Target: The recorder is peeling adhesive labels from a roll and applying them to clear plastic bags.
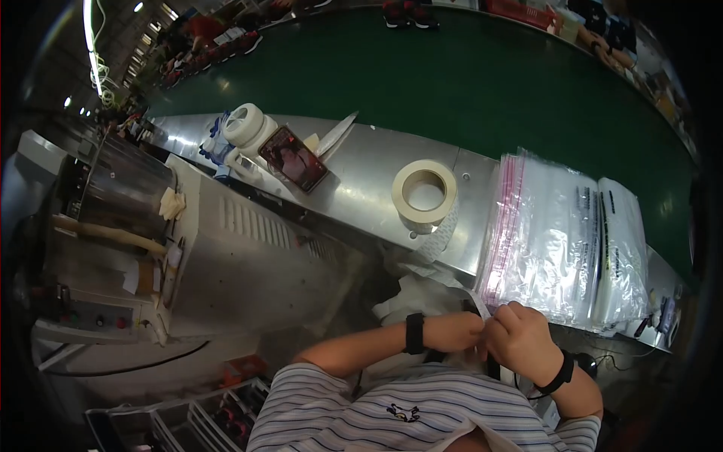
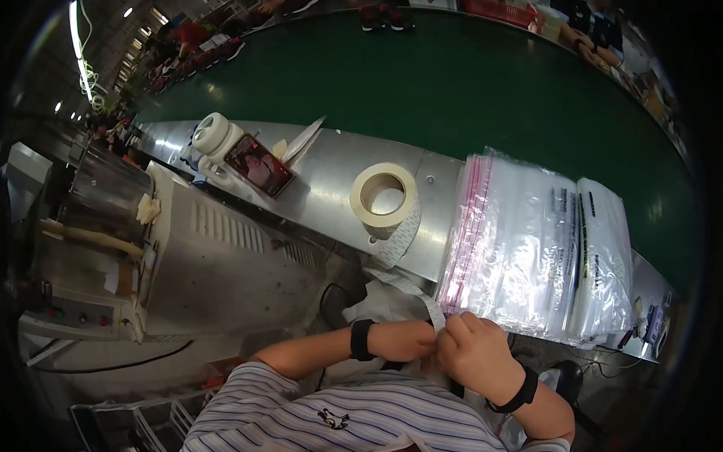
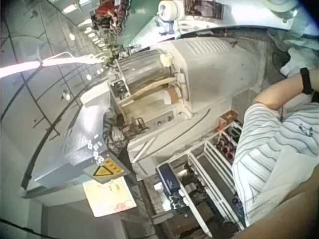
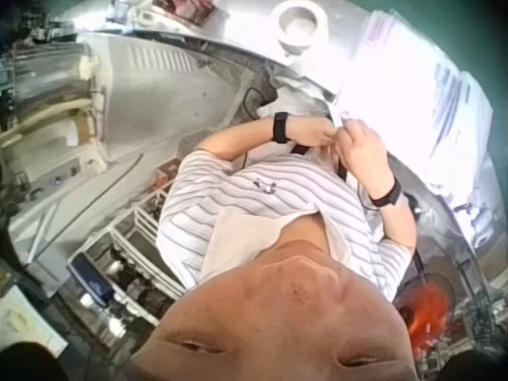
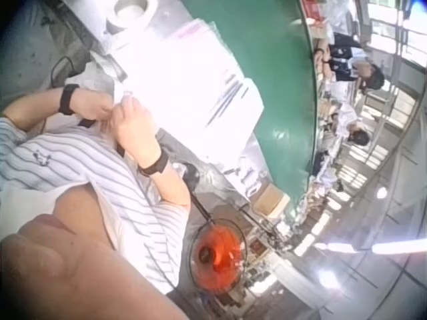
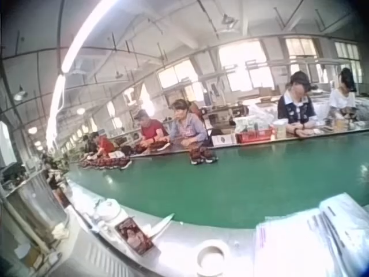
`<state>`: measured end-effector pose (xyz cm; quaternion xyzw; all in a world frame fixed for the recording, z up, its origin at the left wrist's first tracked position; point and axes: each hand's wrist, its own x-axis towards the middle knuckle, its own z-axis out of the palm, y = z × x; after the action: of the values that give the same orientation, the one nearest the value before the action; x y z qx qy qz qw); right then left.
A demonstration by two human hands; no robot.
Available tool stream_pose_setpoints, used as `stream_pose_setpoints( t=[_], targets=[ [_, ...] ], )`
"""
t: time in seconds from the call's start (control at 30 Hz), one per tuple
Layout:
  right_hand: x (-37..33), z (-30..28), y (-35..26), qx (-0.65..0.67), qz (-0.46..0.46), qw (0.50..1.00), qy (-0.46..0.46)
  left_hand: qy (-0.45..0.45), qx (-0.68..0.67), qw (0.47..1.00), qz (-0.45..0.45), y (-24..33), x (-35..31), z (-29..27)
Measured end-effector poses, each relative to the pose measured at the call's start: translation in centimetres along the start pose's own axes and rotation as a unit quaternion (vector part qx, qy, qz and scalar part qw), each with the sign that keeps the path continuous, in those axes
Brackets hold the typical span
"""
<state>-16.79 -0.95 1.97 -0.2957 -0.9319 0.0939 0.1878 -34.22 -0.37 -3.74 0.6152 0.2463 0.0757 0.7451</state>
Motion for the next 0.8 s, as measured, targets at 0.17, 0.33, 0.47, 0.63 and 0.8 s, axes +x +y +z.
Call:
stream_pose_setpoints(
  t=[0.17,0.33,0.47,0.63,0.8],
  targets=[
    [0.3,0.1,0.1,0.020,0.032,0.999,0.011,0.005,-0.053,0.999,0.007,0.8,-0.2,0.2],
    [-1.1,1.1,0.8,0.239,0.232,0.939,0.086,0.032,-0.124,0.991,0.026,0.4,0.3,-0.1],
    [-0.9,1.2,0.4,0.207,0.217,0.950,0.090,-0.026,-0.035,0.994,0.102,0.3,0.4,-1.7],
    [0.1,0.4,0.7,0.267,0.268,0.910,0.172,-0.005,-0.212,0.975,0.061,-0.7,0.8,-0.7],
    [-0.3,0.4,1.5,0.119,0.163,0.966,0.161,-0.004,-0.026,1.000,-0.007,-0.3,1.2,-0.9]
  ],
)
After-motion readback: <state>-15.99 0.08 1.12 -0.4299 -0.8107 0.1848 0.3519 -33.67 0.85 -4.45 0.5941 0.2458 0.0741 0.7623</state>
